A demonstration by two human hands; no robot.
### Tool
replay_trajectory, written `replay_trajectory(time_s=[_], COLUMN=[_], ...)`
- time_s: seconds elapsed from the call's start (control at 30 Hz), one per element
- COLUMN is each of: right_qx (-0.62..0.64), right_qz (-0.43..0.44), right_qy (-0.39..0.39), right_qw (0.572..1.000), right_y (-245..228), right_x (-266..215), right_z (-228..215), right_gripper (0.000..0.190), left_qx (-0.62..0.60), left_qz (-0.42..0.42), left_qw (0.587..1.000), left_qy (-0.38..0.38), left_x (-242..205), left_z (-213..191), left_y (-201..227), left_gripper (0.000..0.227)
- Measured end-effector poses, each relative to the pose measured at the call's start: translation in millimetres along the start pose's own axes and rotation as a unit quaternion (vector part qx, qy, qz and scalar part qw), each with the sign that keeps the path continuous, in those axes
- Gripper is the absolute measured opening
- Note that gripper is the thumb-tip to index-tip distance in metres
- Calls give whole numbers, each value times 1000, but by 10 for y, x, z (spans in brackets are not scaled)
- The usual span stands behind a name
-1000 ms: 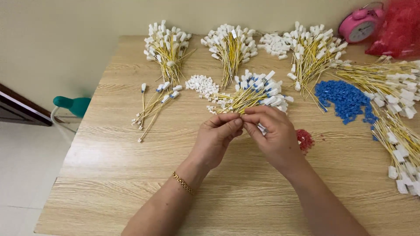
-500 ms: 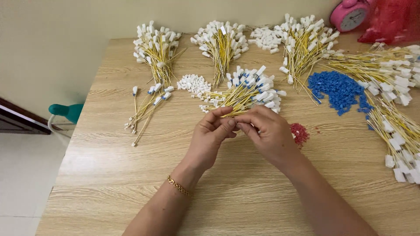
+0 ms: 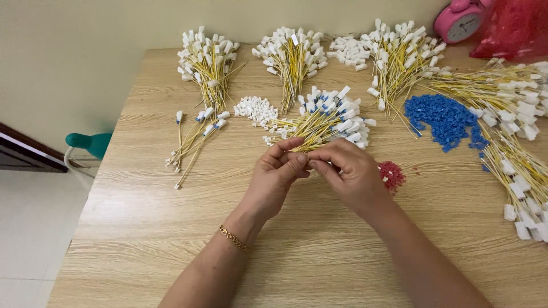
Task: Assembling small cable components by manually attaching tiny red plastic rings to bundles of wires with white connectors.
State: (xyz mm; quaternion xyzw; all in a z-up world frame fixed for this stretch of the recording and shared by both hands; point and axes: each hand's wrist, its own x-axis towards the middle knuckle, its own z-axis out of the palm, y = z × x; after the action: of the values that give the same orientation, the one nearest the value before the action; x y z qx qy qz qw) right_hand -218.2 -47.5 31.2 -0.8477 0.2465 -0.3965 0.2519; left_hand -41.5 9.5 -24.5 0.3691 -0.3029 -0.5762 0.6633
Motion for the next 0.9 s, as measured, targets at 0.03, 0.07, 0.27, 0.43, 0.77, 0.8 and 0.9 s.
replay_trajectory(time_s=[0.03,0.07,0.27,0.43,0.77,0.8,0.9], right_qx=[29,59,111,149,21,22,-116], right_qz=[25,51,93,65,27,28,240], right_qy=[-21,-42,-20,-2,100,102,-68], right_qw=[999,996,989,987,994,994,961], right_y=[-1,-5,18,4,235,293,534], right_x=[7,11,-29,-56,35,-8,-163], right_z=[-29,-53,-21,-18,-685,-741,-784], right_gripper=[15,15,12,11,10,10,15], left_qx=[-6,-11,37,91,137,139,129], left_qz=[-2,-5,31,70,268,267,289], left_qw=[1000,1000,998,992,946,947,926], left_qy=[-3,-7,-44,-44,116,114,206], left_x=[5,5,-23,-71,-208,-266,-459], left_z=[6,8,-14,43,-603,-752,-1252], left_y=[11,24,-14,-26,1107,1203,1416], left_gripper=[39,41,40,32,14,14,14])
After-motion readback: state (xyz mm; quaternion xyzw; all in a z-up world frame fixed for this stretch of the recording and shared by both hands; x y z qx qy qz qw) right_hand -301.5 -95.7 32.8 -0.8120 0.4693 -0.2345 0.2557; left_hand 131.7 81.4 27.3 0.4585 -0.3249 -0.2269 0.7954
